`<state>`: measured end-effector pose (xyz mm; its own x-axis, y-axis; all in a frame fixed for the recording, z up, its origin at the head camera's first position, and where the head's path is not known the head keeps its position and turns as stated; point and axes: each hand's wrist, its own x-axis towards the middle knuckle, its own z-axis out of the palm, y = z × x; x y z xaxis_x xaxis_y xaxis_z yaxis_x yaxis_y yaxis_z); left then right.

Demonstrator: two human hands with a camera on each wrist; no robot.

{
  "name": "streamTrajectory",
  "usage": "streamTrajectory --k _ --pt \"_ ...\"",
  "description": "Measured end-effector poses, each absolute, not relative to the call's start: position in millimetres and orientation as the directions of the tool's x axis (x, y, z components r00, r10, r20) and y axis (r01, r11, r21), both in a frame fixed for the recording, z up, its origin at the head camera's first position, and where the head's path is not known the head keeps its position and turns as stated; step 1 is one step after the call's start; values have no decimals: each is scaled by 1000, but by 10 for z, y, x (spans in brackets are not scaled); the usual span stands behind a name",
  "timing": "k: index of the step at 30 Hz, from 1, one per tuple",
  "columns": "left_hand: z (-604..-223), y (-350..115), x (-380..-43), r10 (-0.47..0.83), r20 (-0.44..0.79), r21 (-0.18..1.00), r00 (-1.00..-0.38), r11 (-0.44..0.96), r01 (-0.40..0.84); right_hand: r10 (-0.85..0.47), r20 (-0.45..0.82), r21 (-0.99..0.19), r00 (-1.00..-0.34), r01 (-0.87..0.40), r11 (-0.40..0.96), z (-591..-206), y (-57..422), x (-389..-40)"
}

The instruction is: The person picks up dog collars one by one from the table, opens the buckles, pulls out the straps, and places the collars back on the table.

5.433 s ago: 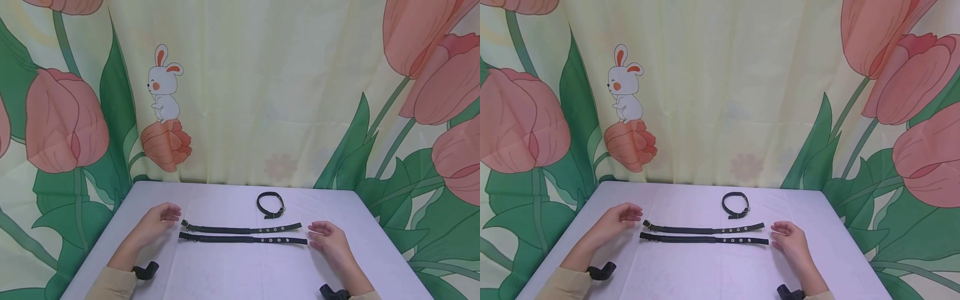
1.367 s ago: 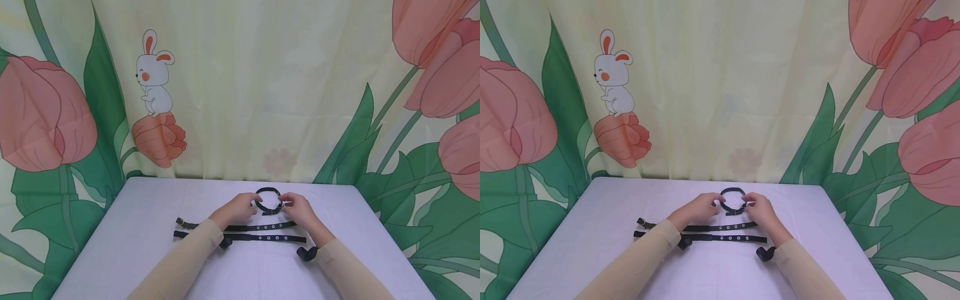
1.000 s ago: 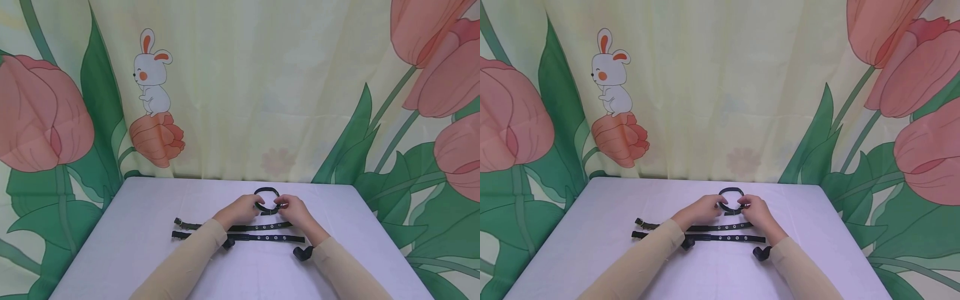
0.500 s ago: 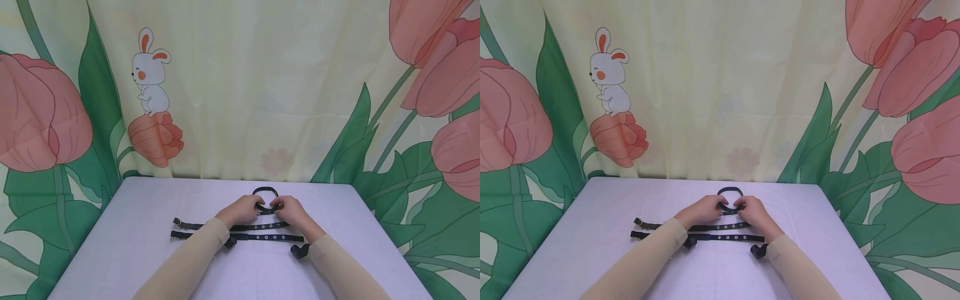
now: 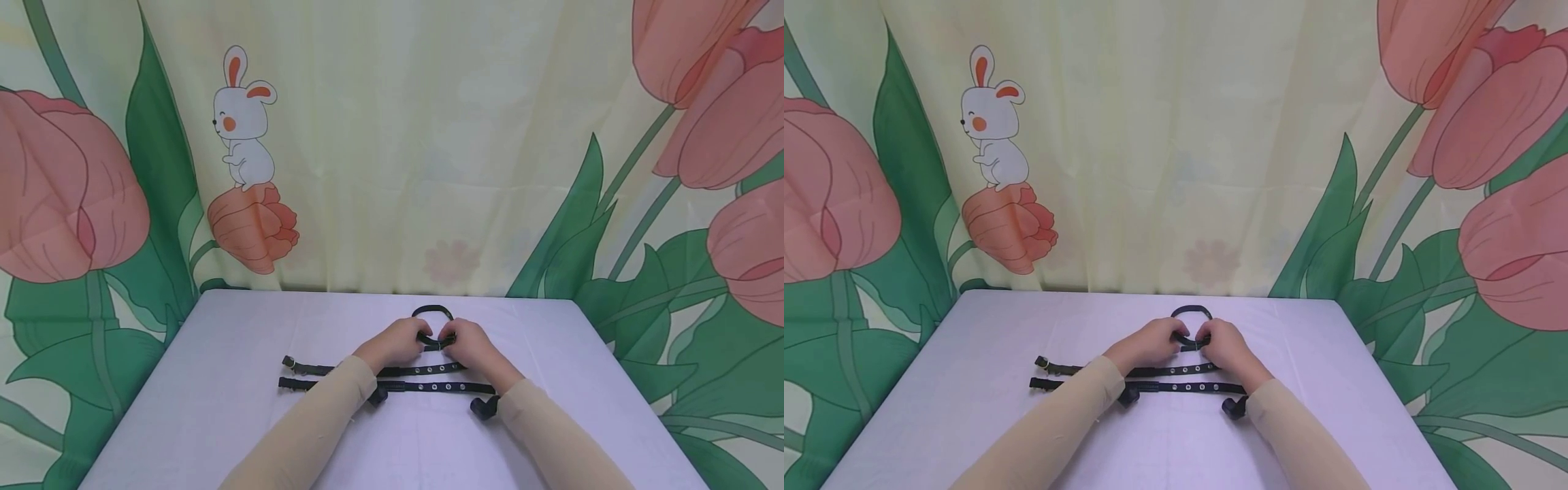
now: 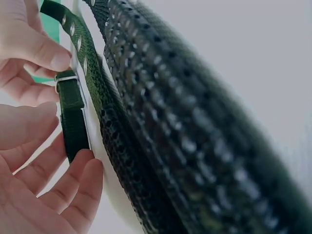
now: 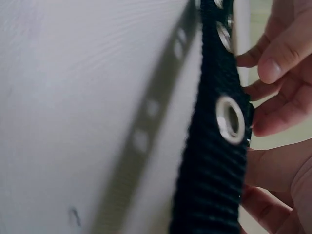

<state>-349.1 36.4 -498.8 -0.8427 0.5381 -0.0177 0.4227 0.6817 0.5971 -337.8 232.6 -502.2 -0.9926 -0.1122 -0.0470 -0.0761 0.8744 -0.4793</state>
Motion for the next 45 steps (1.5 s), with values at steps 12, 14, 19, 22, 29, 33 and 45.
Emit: streamTrajectory --k 12,14,19,22,29,33,45 --pt "-4994 387 -3480 527 -10 600 -850 683 416 -99 -5 -520 -995 -82 850 -5055 2361 -3351" --pt "-4996 380 -3480 522 -1 603 -853 681 416 -100 -6 -531 -995 -81 844 -5058 2365 -3340" --pt "-4998 356 -3482 515 37 607 -856 669 429 -96 2 -552 -995 -81 830 -5039 2360 -3316" --pt "-5007 339 -3496 509 70 611 -858 658 440 -94 16 -560 -995 -87 824 -5021 2351 -3311" --pt "-5032 279 -3519 476 139 644 -869 622 444 -124 40 -562 -991 -125 818 -4970 2295 -3306" --pt "-5019 247 -3518 457 171 666 -873 599 444 -114 37 -583 -993 -114 805 -4931 2253 -3293" --pt "-4993 176 -3494 408 198 706 -891 572 419 -116 55 -635 -992 -124 762 -4859 2179 -3223"
